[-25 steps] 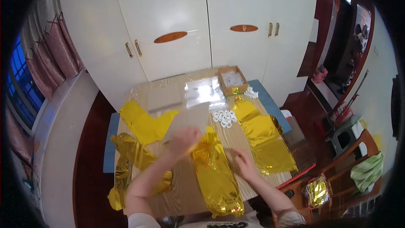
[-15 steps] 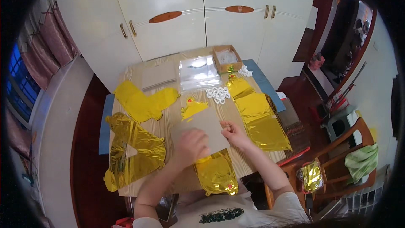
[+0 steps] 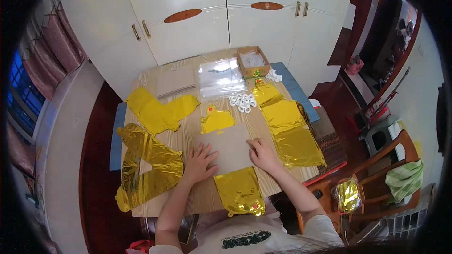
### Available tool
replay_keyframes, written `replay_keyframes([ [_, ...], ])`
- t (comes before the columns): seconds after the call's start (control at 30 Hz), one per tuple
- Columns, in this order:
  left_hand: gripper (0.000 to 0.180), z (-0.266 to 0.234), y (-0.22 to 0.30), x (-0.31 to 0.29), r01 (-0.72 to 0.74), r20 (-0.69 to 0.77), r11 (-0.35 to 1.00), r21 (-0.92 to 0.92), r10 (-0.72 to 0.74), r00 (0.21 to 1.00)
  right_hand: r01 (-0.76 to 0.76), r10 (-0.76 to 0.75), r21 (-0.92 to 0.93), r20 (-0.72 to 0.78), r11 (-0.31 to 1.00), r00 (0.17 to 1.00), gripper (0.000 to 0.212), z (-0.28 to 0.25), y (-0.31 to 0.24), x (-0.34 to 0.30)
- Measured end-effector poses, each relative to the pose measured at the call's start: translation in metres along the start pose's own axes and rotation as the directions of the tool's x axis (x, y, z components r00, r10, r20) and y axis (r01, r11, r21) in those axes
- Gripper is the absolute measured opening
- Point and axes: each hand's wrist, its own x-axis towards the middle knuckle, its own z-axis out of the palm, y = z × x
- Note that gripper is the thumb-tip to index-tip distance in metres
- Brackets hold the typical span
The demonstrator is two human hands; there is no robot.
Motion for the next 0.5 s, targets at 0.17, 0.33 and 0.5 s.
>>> replay_keyframes([
  [0.17,0.059,-0.005,0.005,-0.003,0.011,-0.006,1.000,-0.019,-0.012,1.000,0.162,-0.157,-0.088,0.054,0.983,0.986,0.043,-0.005,-0.010,0.000],
  [0.33,0.056,-0.007,0.006,-0.003,-0.046,-0.053,0.999,0.004,0.046,0.998,0.266,-0.247,-0.147,0.135,0.953,0.960,0.045,0.008,0.002,-0.002],
  [0.5,0.054,-0.001,0.001,-0.005,-0.058,-0.033,0.992,-0.115,0.055,0.998,0.270,-0.241,-0.161,0.177,0.949,0.954,0.045,0.008,0.002,-0.002],
])
